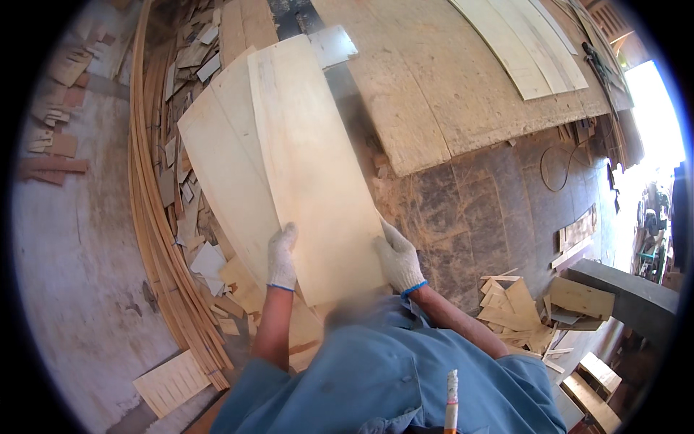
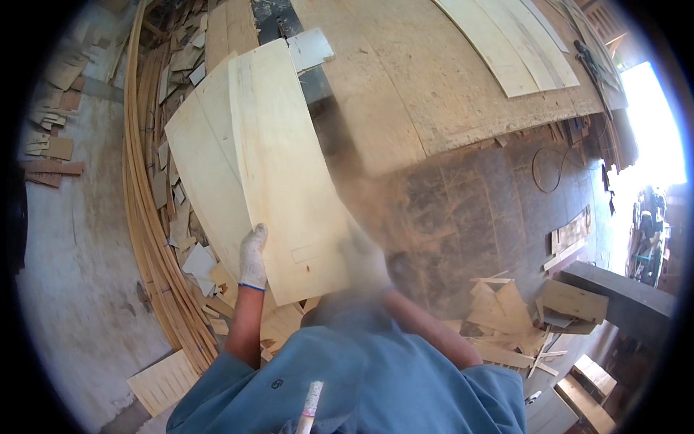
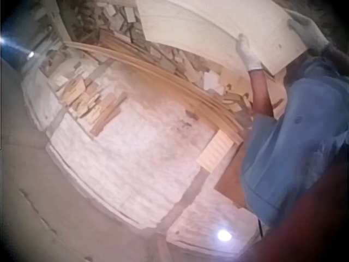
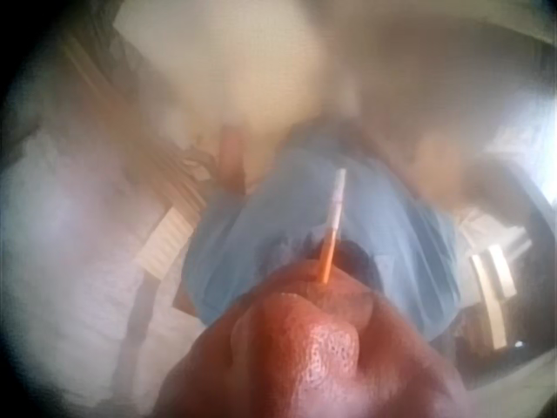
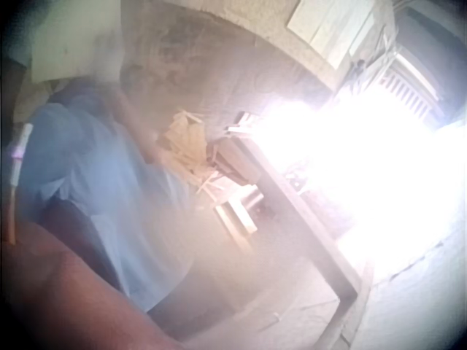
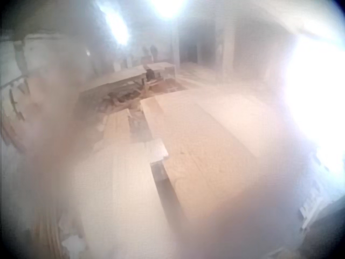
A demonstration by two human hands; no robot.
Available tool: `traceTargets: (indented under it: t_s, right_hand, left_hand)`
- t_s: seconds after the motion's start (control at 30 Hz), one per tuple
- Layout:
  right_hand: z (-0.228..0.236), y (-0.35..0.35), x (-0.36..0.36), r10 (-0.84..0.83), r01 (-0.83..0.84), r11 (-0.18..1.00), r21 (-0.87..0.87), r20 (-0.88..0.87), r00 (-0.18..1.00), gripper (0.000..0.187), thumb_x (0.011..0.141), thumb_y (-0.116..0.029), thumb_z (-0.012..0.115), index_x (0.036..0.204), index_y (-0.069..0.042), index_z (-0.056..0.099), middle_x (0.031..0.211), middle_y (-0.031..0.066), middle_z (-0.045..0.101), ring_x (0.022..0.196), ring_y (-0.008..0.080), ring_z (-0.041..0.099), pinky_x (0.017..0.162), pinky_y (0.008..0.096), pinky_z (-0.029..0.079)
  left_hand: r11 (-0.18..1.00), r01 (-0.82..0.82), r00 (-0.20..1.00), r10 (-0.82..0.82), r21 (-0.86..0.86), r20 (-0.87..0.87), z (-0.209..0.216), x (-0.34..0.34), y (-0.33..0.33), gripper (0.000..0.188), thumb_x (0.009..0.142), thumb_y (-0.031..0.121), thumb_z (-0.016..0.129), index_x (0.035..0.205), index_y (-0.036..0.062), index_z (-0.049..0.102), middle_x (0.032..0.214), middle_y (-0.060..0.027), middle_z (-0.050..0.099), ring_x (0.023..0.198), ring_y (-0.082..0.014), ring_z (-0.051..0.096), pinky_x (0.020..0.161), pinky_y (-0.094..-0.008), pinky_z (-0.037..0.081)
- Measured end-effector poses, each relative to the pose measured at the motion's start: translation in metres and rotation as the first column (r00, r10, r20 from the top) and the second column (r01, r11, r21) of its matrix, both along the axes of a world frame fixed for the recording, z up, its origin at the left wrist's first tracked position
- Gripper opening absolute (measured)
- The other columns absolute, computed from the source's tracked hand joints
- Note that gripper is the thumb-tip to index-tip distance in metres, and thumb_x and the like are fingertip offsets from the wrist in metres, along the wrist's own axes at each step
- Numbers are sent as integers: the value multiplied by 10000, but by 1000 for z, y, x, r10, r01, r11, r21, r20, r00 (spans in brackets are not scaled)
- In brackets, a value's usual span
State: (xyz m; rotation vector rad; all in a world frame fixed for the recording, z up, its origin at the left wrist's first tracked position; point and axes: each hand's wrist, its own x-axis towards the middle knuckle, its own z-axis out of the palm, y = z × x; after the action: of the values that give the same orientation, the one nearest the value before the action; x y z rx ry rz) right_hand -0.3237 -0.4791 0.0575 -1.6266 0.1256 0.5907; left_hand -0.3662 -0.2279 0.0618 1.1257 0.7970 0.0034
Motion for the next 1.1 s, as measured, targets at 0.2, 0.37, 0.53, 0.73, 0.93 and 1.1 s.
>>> traceTargets:
  t_s: [0.2,0.37,0.53,0.73,0.93,1.1]
  right_hand:
    - [-11,11,16,-33,32,993,116,14,999,446,962,-93,548,1388,25,483,1288,65,607,1162,107,535,984,248,418]
    - [-22,20,25,-51,48,991,129,19,999,479,936,-175,584,1368,14,503,1308,189,598,1198,232,572,1009,330,435]
    - [-12,30,42,-39,30,987,155,52,998,480,932,-165,556,1378,2,494,1305,179,604,1199,220,572,1010,329,433]
    - [-4,51,67,-26,22,993,117,35,999,475,930,-154,545,1378,-5,494,1300,175,606,1197,223,576,1015,335,430]
    - [-44,58,86,-18,8,998,69,140,990,445,952,-86,568,1372,38,492,1239,67,631,1113,107,555,952,252,440]
    - [-27,31,77,-35,34,999,33,30,999,454,930,-51,560,1371,36,497,1267,81,623,1140,114,552,969,261,437]
  left_hand:
    - [1000,7,1000,-7,11,19,12,21,1,427,991,318,518,1180,-59,584,1080,-126,657,937,-196,660,825,-323,541]
    - [998,54,998,-54,-21,34,7,28,13,454,985,337,528,1236,-40,564,1140,-129,652,987,-209,660,874,-332,539]
    - [999,42,999,-42,17,3,-1,44,29,448,981,335,531,1225,-39,569,1122,-127,658,970,-208,663,863,-327,541]
    - [997,59,998,-60,52,12,-1,69,51,426,976,315,540,1213,-37,573,1121,-127,658,977,-204,659,861,-326,540]
    - [997,35,994,-28,-64,102,2,92,49,392,994,278,521,1200,-49,586,1135,-123,648,1010,-189,637,890,-316,520]
    - [1000,-13,999,13,-4,40,-43,62,40,431,996,308,529,1250,-40,552,1173,-131,633,1030,-224,639,895,-347,529]
